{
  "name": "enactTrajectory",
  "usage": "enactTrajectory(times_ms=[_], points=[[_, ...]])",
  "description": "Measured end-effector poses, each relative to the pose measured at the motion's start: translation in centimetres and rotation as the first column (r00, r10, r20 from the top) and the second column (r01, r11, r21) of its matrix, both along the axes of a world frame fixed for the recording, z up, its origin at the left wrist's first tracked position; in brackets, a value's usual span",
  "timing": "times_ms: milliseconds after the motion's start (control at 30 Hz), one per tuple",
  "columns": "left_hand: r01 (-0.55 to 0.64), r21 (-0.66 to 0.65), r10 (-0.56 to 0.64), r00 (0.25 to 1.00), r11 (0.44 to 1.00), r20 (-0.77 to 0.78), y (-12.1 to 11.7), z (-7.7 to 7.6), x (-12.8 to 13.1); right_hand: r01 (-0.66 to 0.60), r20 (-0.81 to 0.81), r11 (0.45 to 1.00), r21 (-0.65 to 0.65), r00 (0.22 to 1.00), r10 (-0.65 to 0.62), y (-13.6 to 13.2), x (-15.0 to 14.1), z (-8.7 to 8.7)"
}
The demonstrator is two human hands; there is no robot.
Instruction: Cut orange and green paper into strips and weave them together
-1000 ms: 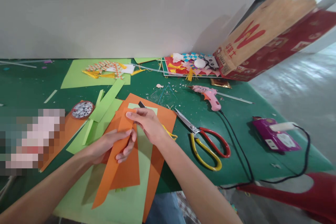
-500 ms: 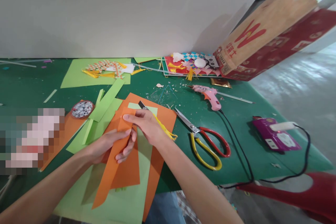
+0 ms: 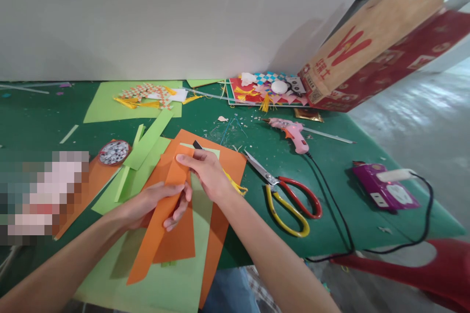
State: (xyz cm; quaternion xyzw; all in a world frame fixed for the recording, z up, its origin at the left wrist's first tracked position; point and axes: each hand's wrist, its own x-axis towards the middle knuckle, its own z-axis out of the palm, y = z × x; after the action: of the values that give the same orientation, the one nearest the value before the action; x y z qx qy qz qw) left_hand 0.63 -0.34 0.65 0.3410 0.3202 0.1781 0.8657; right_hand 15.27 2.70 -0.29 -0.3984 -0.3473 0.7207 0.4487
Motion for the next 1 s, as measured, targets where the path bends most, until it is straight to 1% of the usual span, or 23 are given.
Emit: enactTrajectory(times_ms=[100, 167, 333, 433, 633, 1000], points=[[0.01, 0.001, -0.01, 1.0, 1.0, -0.002, -0.03, -0.03, -0.05, 0.015, -0.001, 1.0, -0.01, 1.0, -0.015, 0.03, -0.04, 0.08], [0.0, 0.004, 0.0, 1.0, 1.0, 0.01, -0.05, -0.04, -0.05, -0.005, 0.014, 1.0, -0.007, 1.0, 0.006, 0.01, -0.08, 0.01], [-0.037, 0.004, 0.037, 0.999, 0.999, 0.03, -0.01, 0.02, -0.03, -0.166, 0.147, 0.984, -0.071, 0.974, 0.175, -0.3, -0.34, 0.03], [-0.058, 0.01, 0.058, 0.998, 0.998, 0.016, 0.03, 0.05, -0.04, -0.204, 0.183, 0.974, -0.097, 0.958, 0.219, -0.44, -0.49, 0.27], [-0.065, 0.014, 0.065, 0.998, 0.998, -0.005, 0.1, 0.05, 0.06, -0.185, 0.155, 0.979, -0.08, 0.968, 0.196, -0.53, -0.53, 0.42], [-0.066, 0.006, 0.066, 0.998, 0.998, 0.003, -0.05, -0.02, 0.04, -0.165, 0.176, 0.984, -0.07, 0.969, 0.175, -0.74, -0.69, 0.33]])
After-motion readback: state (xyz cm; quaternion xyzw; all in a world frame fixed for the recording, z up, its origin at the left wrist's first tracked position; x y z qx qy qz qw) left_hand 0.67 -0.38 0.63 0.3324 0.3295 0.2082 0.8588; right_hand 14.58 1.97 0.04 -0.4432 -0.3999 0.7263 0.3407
